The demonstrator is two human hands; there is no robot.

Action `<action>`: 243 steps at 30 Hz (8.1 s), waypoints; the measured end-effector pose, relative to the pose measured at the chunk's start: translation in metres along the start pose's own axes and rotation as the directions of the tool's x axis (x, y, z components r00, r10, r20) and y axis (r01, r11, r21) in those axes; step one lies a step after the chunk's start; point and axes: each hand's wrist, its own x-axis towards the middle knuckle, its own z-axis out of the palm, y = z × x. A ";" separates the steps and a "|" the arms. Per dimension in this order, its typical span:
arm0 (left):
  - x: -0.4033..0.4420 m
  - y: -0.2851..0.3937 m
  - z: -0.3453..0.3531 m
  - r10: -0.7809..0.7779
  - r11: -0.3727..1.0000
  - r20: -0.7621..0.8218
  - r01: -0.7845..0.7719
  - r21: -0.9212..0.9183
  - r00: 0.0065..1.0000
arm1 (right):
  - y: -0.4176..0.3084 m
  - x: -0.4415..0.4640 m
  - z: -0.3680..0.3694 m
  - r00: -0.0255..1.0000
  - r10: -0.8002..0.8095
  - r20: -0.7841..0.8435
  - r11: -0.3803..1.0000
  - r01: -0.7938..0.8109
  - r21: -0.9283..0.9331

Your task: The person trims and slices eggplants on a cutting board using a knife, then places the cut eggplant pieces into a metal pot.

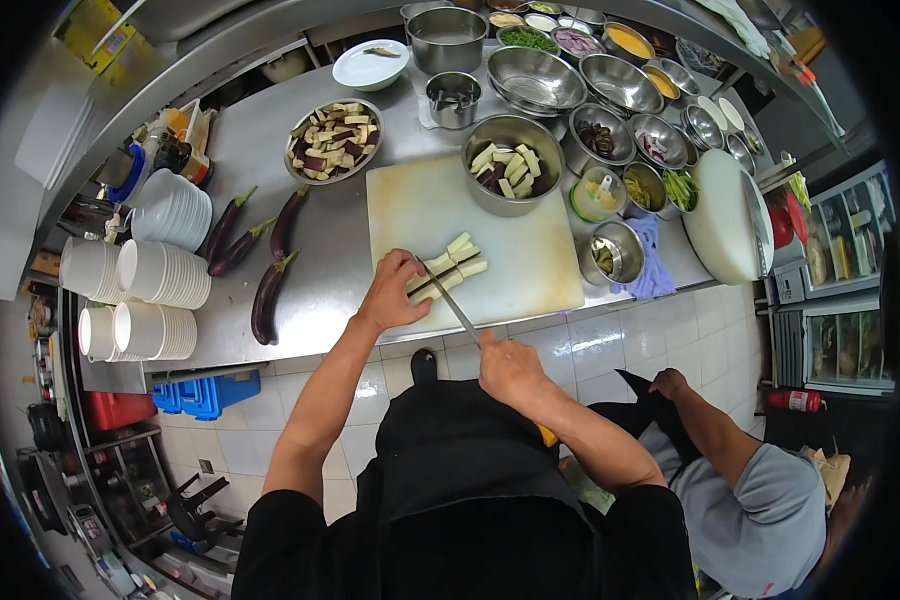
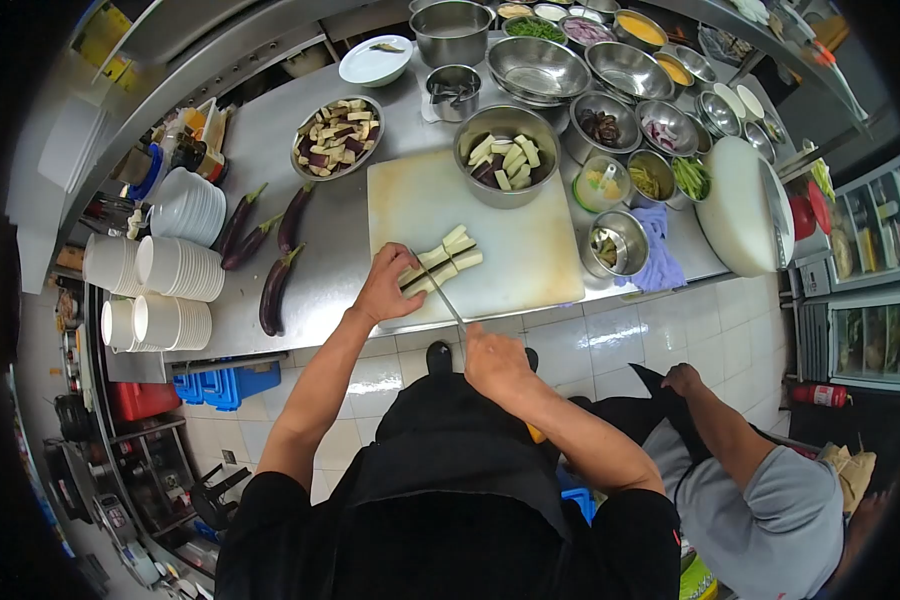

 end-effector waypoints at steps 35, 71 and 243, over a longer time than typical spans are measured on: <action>0.048 0.050 0.095 -0.150 0.900 -0.340 0.271 0.342 0.929 | 0.075 0.013 0.065 0.945 0.091 0.313 0.360 -0.324 0.875; -0.100 -0.103 -0.149 -0.564 0.682 -0.455 0.700 0.214 0.689 | 0.085 -0.049 0.010 0.951 0.282 -0.131 0.960 -0.278 0.042; 0.014 0.031 0.000 -0.518 0.839 0.075 0.489 0.237 0.852 | 0.052 0.130 0.053 0.915 0.157 -0.372 0.920 0.002 0.391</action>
